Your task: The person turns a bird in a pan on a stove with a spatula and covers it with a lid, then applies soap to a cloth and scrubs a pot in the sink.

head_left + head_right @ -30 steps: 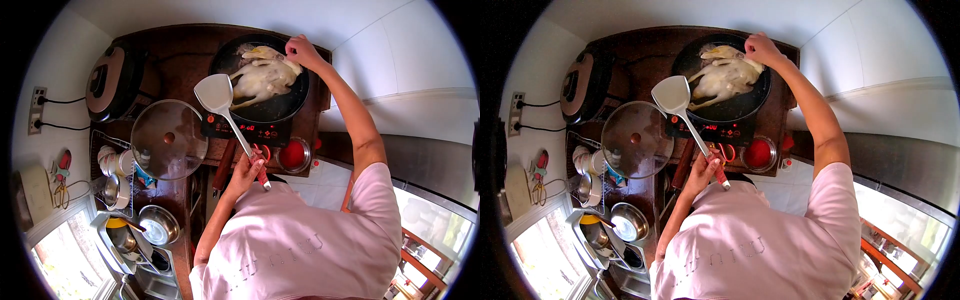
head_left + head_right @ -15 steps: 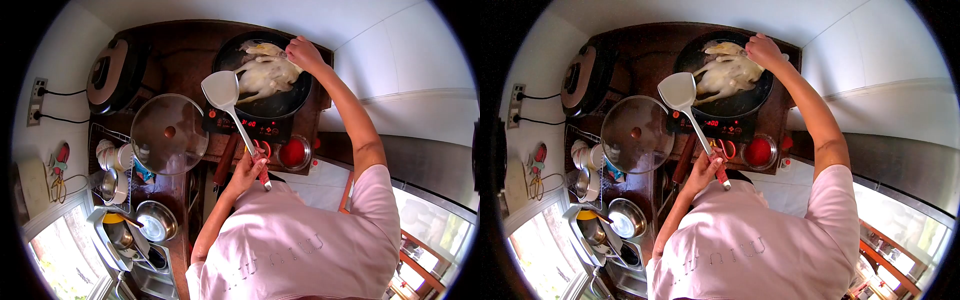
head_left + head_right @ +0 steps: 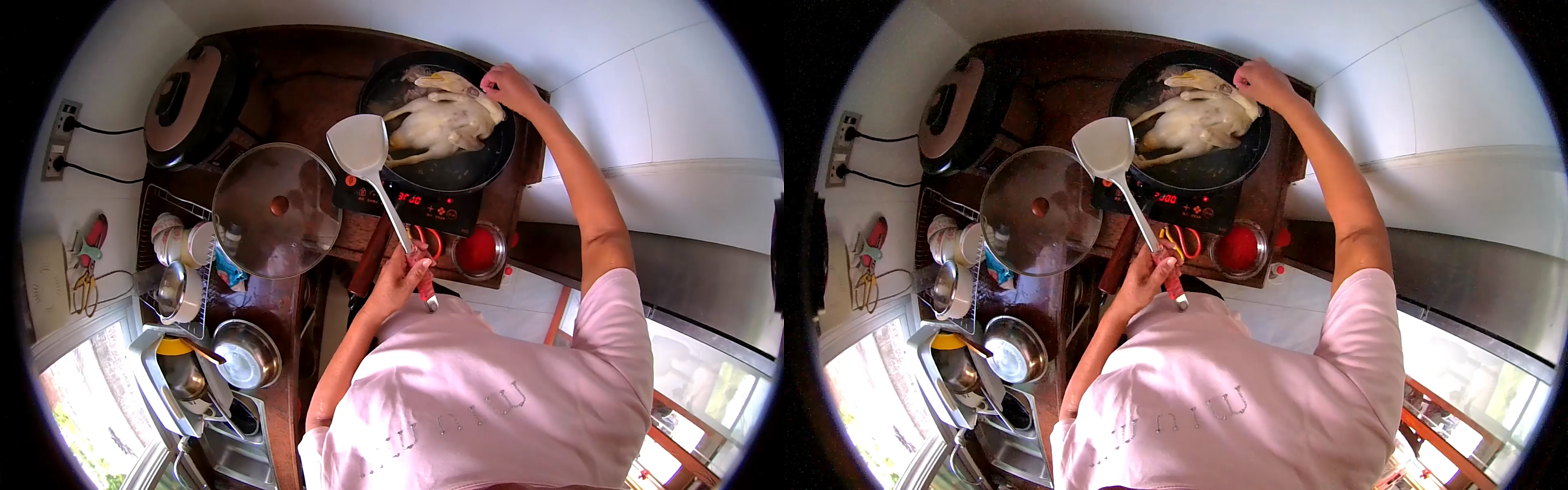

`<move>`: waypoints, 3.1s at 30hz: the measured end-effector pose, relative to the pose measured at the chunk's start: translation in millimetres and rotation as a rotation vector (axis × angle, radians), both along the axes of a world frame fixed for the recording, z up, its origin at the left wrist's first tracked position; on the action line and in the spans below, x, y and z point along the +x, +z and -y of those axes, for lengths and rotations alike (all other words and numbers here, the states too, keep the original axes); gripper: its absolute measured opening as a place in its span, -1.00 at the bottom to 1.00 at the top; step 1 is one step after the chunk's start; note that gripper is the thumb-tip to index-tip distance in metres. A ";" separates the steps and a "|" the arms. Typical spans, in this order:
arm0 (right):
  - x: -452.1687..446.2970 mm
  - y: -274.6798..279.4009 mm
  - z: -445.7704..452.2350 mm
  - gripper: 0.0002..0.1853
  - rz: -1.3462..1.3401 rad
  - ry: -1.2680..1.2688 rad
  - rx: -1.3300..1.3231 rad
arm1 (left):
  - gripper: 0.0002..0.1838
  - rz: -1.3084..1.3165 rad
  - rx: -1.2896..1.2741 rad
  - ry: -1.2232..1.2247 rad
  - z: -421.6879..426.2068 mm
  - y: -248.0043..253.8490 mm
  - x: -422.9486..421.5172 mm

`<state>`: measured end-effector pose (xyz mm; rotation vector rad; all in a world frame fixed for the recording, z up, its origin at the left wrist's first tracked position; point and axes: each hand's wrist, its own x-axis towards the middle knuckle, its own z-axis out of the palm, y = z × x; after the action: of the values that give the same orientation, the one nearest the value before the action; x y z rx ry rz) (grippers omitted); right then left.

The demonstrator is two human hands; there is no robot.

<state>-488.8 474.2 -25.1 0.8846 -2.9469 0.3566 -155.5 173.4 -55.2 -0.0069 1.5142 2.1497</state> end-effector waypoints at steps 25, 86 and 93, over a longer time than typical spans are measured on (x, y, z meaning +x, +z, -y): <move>-0.2 0.8 0.9 -0.89 0.163 -0.074 -0.219 | -0.68 -0.028 0.004 -0.005 3.0 -11.1 2.2; 399.6 -0.7 83.4 -0.81 0.119 -0.916 -0.601 | -0.72 -0.621 -1.845 -0.152 202.2 7.7 -82.0; 387.1 23.3 72.0 -0.93 0.723 -0.927 -1.594 | -0.67 -0.766 -1.826 -0.025 201.3 56.2 -80.5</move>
<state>-101.8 402.2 -1.7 -0.8566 -1.8161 2.5216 -236.0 -27.9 1.0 0.2095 3.2044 0.0076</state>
